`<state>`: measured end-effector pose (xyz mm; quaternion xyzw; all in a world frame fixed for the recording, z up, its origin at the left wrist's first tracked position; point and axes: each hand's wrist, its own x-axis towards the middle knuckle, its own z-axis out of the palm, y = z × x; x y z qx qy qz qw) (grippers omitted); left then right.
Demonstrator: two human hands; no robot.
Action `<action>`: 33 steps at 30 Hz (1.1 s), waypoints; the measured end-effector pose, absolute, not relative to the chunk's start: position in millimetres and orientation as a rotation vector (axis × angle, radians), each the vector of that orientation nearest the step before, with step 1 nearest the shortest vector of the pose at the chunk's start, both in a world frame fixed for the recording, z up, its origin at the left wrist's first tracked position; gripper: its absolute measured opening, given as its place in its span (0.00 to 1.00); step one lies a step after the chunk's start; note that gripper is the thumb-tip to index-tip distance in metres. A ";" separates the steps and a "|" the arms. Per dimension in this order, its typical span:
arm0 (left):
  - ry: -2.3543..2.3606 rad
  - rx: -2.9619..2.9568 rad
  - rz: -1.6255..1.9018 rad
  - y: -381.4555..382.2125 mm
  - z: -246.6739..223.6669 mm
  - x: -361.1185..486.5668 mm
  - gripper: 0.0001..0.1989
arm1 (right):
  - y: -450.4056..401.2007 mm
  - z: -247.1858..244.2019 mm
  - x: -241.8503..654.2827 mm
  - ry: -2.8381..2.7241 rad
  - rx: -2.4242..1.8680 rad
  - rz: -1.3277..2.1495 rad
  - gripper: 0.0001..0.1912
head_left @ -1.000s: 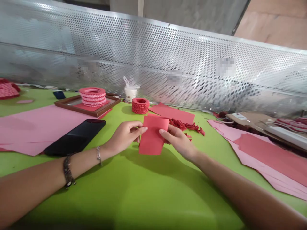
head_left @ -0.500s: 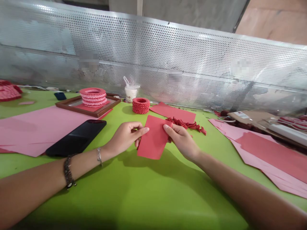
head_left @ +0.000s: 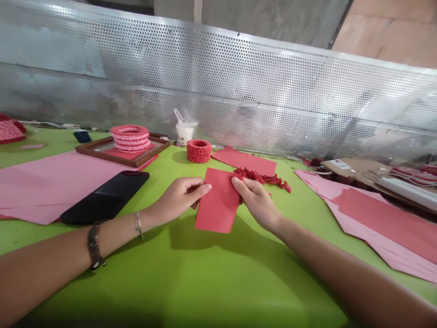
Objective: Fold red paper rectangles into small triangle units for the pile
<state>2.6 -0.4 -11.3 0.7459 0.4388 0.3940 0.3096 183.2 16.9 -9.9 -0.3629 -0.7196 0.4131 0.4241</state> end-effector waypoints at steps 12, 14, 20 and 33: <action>0.911 1.772 0.785 -10.6 -10.3 4.6 0.14 | -1.0 -9.7 176.2 -1.949 -0.860 1.032 0.18; 0.914 1.748 0.783 -11.2 -10.0 4.4 0.15 | -1.3 -10.0 176.4 -1.956 -0.850 1.017 0.19; 0.954 1.786 0.750 -13.5 -10.2 4.1 0.16 | -1.9 -11.0 176.1 -1.956 -0.845 1.002 0.19; 1.064 1.948 0.625 -17.7 -5.4 4.8 0.17 | -0.1 -9.9 177.7 -1.951 -0.804 0.951 0.20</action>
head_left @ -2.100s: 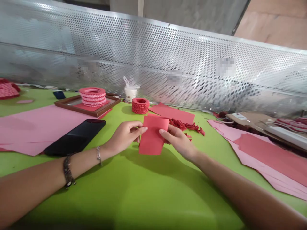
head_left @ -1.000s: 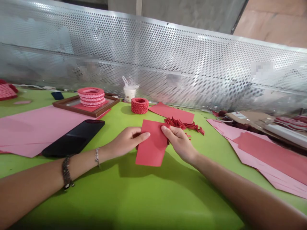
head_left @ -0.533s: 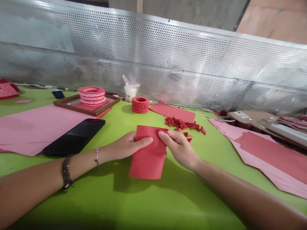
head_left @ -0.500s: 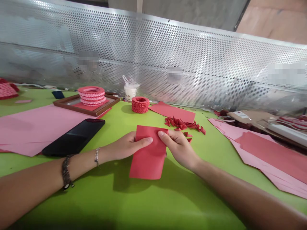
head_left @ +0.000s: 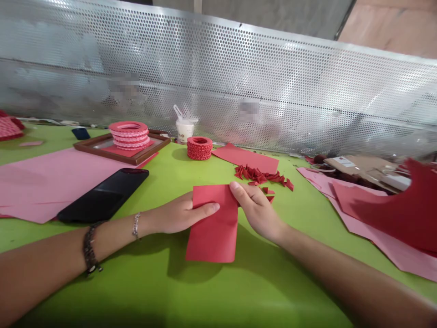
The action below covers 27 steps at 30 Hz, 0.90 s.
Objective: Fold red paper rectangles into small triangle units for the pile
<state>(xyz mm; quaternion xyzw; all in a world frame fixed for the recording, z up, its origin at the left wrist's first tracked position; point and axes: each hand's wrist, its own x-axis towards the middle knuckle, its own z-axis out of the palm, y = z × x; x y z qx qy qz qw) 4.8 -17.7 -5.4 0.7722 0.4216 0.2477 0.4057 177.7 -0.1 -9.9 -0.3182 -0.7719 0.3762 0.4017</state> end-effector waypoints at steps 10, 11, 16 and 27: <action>1.069 1.936 0.725 -17.6 -7.9 4.1 0.17 | -2.6 -8.0 177.9 -2.008 -0.922 1.131 0.24; 1.061 1.930 0.728 -16.6 -8.6 4.1 0.17 | -2.0 -9.1 177.6 -2.019 -0.935 1.135 0.25; 1.078 1.882 0.739 -14.7 -9.9 4.1 0.16 | 0.5 -14.4 175.4 -2.040 -0.942 1.031 0.25; 1.066 1.841 0.709 -18.5 -5.5 5.3 0.15 | -2.3 -11.9 175.4 -1.942 -0.957 1.086 0.27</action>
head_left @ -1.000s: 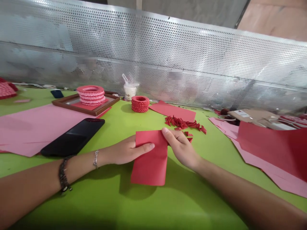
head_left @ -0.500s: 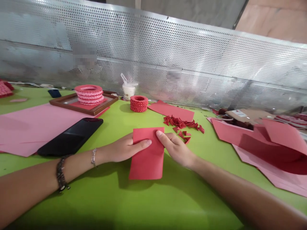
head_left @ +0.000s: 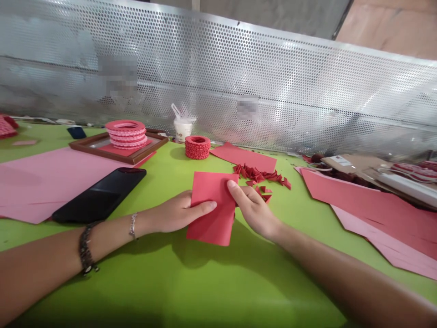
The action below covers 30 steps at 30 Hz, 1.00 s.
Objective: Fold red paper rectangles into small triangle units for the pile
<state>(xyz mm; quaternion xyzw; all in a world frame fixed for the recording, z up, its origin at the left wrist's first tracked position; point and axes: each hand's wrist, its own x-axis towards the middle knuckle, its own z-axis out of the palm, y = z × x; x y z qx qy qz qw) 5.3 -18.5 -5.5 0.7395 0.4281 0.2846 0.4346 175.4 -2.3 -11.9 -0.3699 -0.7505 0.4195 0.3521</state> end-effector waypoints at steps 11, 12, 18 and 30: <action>1.077 1.855 0.876 -18.2 -6.8 7.5 0.18 | -1.0 -13.3 175.6 -2.005 -0.945 1.013 0.27; 1.078 1.849 0.871 -18.2 -6.8 7.2 0.18 | -0.9 -13.1 176.1 -2.009 -0.948 1.019 0.27; 1.127 1.807 0.924 -15.6 -8.7 5.3 0.18 | 0.2 -14.7 178.6 -2.063 -0.946 1.093 0.28; 1.178 1.829 0.978 -15.4 -7.6 5.8 0.14 | 0.4 -13.4 179.0 -2.133 -0.922 1.090 0.28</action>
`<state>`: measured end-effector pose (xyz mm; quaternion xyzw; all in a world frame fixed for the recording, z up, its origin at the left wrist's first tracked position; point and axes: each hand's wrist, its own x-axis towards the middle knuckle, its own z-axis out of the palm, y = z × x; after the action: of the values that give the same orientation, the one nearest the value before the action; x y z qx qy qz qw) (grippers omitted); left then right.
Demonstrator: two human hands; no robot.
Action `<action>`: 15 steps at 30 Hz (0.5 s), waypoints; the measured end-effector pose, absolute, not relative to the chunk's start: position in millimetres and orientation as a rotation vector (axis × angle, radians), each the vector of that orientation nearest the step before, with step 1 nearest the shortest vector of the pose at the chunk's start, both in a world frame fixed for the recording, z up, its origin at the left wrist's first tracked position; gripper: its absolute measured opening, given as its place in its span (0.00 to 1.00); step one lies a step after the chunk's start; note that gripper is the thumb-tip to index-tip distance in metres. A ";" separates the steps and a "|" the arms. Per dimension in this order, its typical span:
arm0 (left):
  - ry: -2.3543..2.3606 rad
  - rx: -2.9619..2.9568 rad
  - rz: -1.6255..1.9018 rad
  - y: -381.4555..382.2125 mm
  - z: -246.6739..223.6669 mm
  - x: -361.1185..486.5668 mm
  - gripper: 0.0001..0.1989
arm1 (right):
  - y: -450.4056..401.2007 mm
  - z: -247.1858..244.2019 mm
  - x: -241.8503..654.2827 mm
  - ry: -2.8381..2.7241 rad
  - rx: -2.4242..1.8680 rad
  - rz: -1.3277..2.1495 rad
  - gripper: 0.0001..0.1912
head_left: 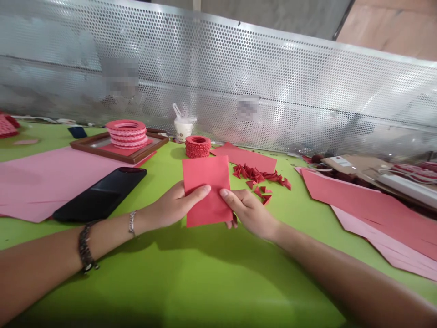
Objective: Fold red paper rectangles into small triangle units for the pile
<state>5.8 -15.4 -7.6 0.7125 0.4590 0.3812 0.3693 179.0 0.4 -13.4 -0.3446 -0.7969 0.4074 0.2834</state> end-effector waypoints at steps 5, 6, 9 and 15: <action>1.171 1.811 1.004 -14.4 -7.4 6.2 0.13 | 1.1 -12.9 178.7 -2.120 -0.898 1.148 0.27; 1.177 1.807 1.012 -14.4 -7.4 6.0 0.12 | 1.1 -12.6 178.5 -2.124 -0.886 1.165 0.27; 1.201 1.793 1.030 -15.0 -7.3 5.2 0.12 | -0.1 -11.3 177.9 -2.130 -0.905 1.091 0.26; 1.189 1.748 1.075 -15.5 -7.1 5.2 0.14 | 0.0 -11.5 178.9 -2.089 -0.871 1.172 0.24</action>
<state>5.2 -15.5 -7.1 0.6830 0.4648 0.4201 0.3754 178.9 0.0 -11.5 -0.3267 -0.7838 0.4398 0.2923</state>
